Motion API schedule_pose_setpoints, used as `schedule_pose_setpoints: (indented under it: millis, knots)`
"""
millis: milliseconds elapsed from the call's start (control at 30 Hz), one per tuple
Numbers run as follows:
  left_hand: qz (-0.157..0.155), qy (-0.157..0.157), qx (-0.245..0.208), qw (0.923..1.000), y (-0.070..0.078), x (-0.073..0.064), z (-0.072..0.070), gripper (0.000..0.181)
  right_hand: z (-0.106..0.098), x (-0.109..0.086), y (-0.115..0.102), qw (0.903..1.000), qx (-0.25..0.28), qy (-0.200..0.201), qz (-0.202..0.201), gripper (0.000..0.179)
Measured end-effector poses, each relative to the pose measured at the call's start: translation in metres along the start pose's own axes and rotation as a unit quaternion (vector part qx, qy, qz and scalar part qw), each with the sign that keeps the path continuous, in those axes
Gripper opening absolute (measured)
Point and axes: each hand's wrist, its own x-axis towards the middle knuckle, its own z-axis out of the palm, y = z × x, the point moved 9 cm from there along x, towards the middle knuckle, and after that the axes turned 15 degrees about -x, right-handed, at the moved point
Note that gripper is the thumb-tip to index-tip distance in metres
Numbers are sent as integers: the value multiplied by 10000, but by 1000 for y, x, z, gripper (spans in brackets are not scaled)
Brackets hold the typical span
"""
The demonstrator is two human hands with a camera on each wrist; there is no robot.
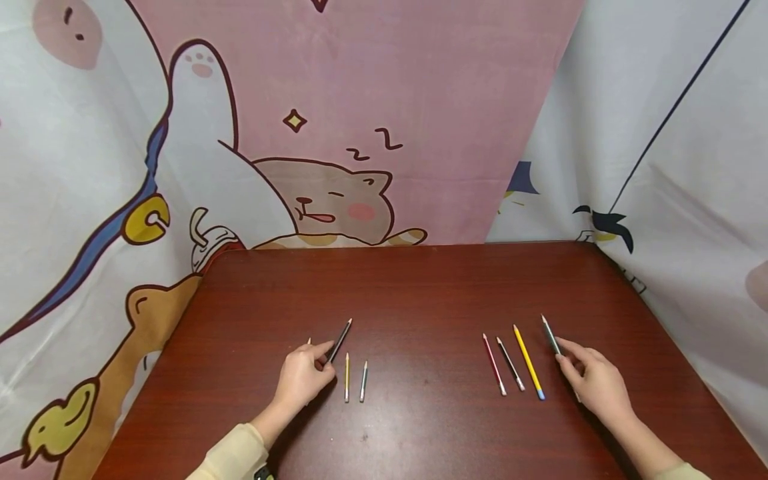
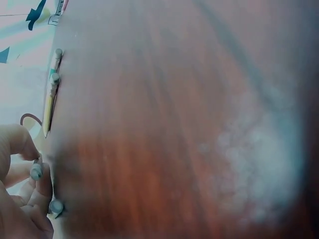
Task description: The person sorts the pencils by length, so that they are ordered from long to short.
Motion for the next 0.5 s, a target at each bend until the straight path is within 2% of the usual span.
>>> schedule_pose_setpoints:
  millis: [333,500]
  knots:
    - [-53,261,-199,9994,-3,3,-11,41,-2,7,3,9998,193,-80,66,35]
    - [-441,431,-357,9975,-8,5,-18,38,-6,12,-3,9995,311,-1,19,36]
